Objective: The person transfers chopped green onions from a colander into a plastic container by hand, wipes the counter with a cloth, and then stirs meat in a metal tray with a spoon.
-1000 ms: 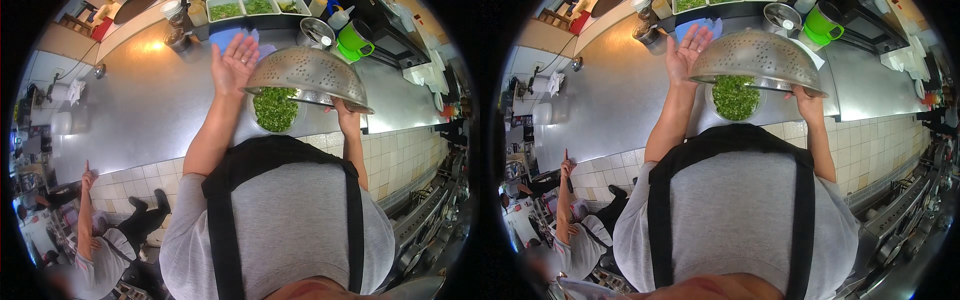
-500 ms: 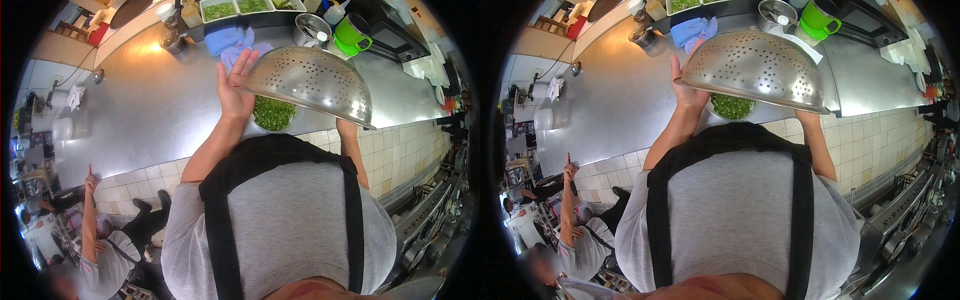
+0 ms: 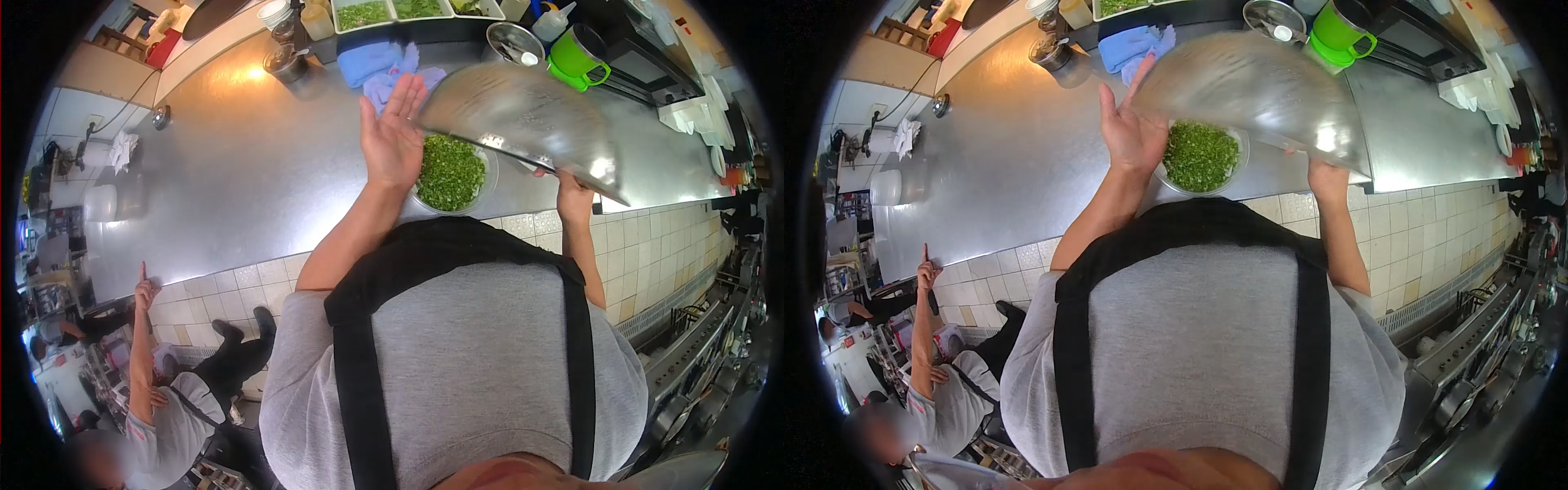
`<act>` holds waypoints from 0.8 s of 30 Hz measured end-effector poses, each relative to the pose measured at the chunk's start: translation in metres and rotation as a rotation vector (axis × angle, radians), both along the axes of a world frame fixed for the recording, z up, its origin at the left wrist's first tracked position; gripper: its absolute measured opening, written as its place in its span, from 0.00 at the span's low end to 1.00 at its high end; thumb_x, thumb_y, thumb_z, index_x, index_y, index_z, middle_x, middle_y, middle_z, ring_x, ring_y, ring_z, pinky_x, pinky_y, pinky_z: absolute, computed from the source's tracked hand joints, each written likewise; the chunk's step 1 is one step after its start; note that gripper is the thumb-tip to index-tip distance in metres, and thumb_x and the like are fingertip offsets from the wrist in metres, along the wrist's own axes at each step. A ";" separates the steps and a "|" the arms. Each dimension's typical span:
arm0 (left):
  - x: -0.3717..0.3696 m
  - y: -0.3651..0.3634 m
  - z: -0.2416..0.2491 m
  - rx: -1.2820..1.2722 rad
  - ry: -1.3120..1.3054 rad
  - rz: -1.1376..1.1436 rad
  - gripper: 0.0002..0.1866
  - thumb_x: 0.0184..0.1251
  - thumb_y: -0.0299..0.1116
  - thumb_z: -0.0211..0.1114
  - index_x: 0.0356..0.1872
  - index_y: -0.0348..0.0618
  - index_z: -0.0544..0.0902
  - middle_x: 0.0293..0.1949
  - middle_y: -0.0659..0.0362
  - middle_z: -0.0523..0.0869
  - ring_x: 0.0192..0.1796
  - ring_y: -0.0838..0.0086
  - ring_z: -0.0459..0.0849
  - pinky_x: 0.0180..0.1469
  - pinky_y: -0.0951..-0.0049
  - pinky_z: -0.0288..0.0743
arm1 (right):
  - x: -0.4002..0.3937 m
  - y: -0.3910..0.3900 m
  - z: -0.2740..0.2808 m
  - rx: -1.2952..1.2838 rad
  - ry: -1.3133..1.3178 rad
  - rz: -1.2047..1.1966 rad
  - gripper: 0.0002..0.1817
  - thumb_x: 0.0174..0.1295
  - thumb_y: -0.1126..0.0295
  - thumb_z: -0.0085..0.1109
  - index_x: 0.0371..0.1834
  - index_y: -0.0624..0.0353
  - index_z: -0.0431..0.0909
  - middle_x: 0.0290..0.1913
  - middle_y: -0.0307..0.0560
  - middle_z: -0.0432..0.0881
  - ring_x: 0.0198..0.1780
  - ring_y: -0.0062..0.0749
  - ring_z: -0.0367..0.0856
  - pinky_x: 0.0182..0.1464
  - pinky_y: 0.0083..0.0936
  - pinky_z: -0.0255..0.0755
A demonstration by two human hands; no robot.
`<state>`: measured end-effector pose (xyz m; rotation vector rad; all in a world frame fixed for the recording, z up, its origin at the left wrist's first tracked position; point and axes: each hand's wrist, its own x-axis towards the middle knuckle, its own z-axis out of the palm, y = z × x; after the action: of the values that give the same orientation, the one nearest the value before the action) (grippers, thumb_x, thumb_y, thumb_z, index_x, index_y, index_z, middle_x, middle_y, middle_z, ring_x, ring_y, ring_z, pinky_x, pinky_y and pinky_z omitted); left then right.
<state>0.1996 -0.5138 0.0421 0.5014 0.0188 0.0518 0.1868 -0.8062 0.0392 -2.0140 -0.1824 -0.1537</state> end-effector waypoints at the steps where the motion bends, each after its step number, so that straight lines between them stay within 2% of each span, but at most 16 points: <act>1: 0.001 0.002 0.000 0.036 -0.018 0.029 0.43 0.70 0.67 0.36 0.70 0.37 0.62 0.69 0.54 0.67 0.69 0.67 0.63 0.72 0.64 0.50 | -0.002 0.021 0.021 0.327 0.138 -0.060 0.13 0.67 0.69 0.51 0.48 0.65 0.77 0.46 0.54 0.83 0.46 0.41 0.81 0.50 0.33 0.74; 3: 0.000 -0.004 0.005 0.014 0.009 0.026 0.43 0.70 0.67 0.36 0.70 0.37 0.62 0.68 0.54 0.67 0.69 0.68 0.63 0.72 0.65 0.50 | 0.000 0.012 -0.021 -0.508 -0.531 -0.119 0.12 0.67 0.70 0.50 0.47 0.65 0.77 0.45 0.53 0.83 0.48 0.42 0.80 0.52 0.34 0.73; 4: -0.001 -0.007 0.007 -0.010 0.038 0.015 0.43 0.70 0.67 0.35 0.70 0.37 0.62 0.68 0.54 0.67 0.69 0.69 0.62 0.72 0.66 0.50 | -0.001 0.009 -0.025 -0.308 -0.359 -0.117 0.11 0.68 0.71 0.50 0.45 0.65 0.78 0.39 0.50 0.84 0.47 0.36 0.79 0.52 0.31 0.72; 5: 0.001 -0.009 0.009 -0.012 0.034 0.018 0.43 0.70 0.67 0.35 0.70 0.37 0.62 0.68 0.54 0.67 0.69 0.69 0.62 0.72 0.66 0.50 | 0.003 0.002 -0.024 -0.309 -0.363 -0.114 0.11 0.68 0.71 0.50 0.45 0.65 0.78 0.39 0.50 0.84 0.47 0.36 0.79 0.52 0.31 0.72; 7: 0.000 -0.011 0.009 0.019 -0.005 0.020 0.43 0.70 0.67 0.34 0.70 0.37 0.62 0.69 0.55 0.67 0.69 0.69 0.62 0.72 0.65 0.50 | 0.002 -0.001 -0.007 -0.022 -0.003 0.032 0.11 0.67 0.70 0.50 0.44 0.65 0.79 0.37 0.48 0.85 0.46 0.34 0.79 0.52 0.30 0.71; 8: 0.001 -0.009 0.008 0.018 -0.006 0.021 0.43 0.70 0.67 0.34 0.70 0.37 0.62 0.69 0.55 0.67 0.69 0.69 0.62 0.72 0.65 0.50 | 0.001 0.006 0.008 0.169 0.065 0.033 0.12 0.68 0.68 0.51 0.44 0.66 0.79 0.32 0.45 0.85 0.44 0.31 0.79 0.52 0.28 0.71; 9: 0.003 -0.006 0.006 0.084 -0.020 0.058 0.44 0.70 0.68 0.35 0.71 0.38 0.59 0.70 0.54 0.64 0.71 0.65 0.60 0.73 0.62 0.50 | -0.003 0.012 0.015 0.168 0.060 0.036 0.12 0.68 0.68 0.51 0.44 0.66 0.79 0.32 0.45 0.85 0.44 0.31 0.79 0.52 0.28 0.71; 11: 0.006 -0.002 0.002 0.153 -0.035 0.095 0.45 0.69 0.68 0.36 0.72 0.38 0.56 0.72 0.52 0.60 0.73 0.62 0.58 0.74 0.60 0.49 | -0.009 0.021 0.022 0.070 0.149 -0.170 0.12 0.68 0.69 0.50 0.46 0.66 0.79 0.40 0.50 0.85 0.49 0.36 0.79 0.54 0.31 0.70; 12: 0.006 -0.003 0.000 0.115 -0.022 0.077 0.45 0.69 0.68 0.36 0.73 0.39 0.55 0.72 0.53 0.61 0.73 0.62 0.58 0.74 0.60 0.50 | -0.004 -0.005 -0.048 -0.335 -0.278 -0.083 0.14 0.68 0.69 0.49 0.49 0.65 0.78 0.51 0.56 0.81 0.55 0.44 0.78 0.58 0.33 0.69; 13: 0.006 -0.010 0.000 0.075 -0.007 0.059 0.45 0.69 0.68 0.36 0.73 0.39 0.55 0.72 0.53 0.61 0.73 0.62 0.57 0.74 0.59 0.50 | -0.003 -0.007 -0.037 -0.361 -0.188 -0.046 0.15 0.69 0.70 0.47 0.52 0.65 0.77 0.59 0.62 0.75 0.60 0.51 0.74 0.60 0.37 0.68; 15: 0.004 -0.016 0.008 0.096 -0.001 0.056 0.45 0.69 0.68 0.35 0.73 0.39 0.55 0.72 0.53 0.61 0.73 0.62 0.58 0.73 0.59 0.51 | 0.006 -0.022 -0.042 -0.135 0.014 -0.074 0.14 0.69 0.69 0.49 0.51 0.65 0.77 0.52 0.56 0.80 0.55 0.45 0.78 0.57 0.35 0.70; 17: 0.005 -0.018 0.011 0.123 -0.005 0.051 0.44 0.69 0.68 0.35 0.72 0.39 0.56 0.71 0.53 0.62 0.73 0.62 0.59 0.73 0.58 0.51 | -0.003 -0.001 0.011 0.151 0.123 -0.050 0.12 0.68 0.70 0.52 0.47 0.67 0.78 0.44 0.51 0.83 0.46 0.36 0.81 0.52 0.31 0.73; 18: 0.007 -0.016 0.010 0.146 -0.005 0.100 0.45 0.69 0.68 0.35 0.72 0.39 0.57 0.71 0.53 0.63 0.72 0.62 0.60 0.73 0.58 0.51 | 0.002 0.005 0.022 0.310 0.073 -0.034 0.10 0.67 0.70 0.54 0.43 0.68 0.78 0.38 0.47 0.84 0.37 0.28 0.81 0.47 0.25 0.73; 20: 0.010 -0.015 0.007 0.168 -0.003 0.151 0.45 0.69 0.69 0.35 0.72 0.39 0.58 0.70 0.53 0.64 0.71 0.62 0.61 0.72 0.59 0.52 | -0.004 0.021 0.021 0.333 0.062 -0.022 0.10 0.67 0.71 0.55 0.42 0.68 0.78 0.35 0.46 0.83 0.34 0.29 0.81 0.46 0.26 0.73; 22: 0.008 -0.019 0.010 0.018 -0.014 0.059 0.43 0.70 0.67 0.35 0.70 0.37 0.61 0.69 0.53 0.66 0.70 0.64 0.62 0.72 0.61 0.52 | -0.016 0.032 0.014 0.382 0.050 -0.008 0.09 0.66 0.71 0.57 0.40 0.67 0.77 0.30 0.45 0.81 0.30 0.29 0.80 0.43 0.27 0.74; 24: 0.011 -0.020 0.016 0.047 -0.012 0.084 0.43 0.70 0.66 0.35 0.70 0.37 0.62 0.69 0.54 0.66 0.70 0.64 0.63 0.72 0.62 0.53 | -0.005 0.025 0.013 0.280 0.030 -0.036 0.09 0.66 0.72 0.56 0.41 0.67 0.76 0.31 0.46 0.81 0.30 0.30 0.80 0.40 0.28 0.75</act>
<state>0.2108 -0.5339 0.0579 0.5472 0.0269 0.1381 0.1821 -0.7812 0.0517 -1.7404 -0.0996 -0.1626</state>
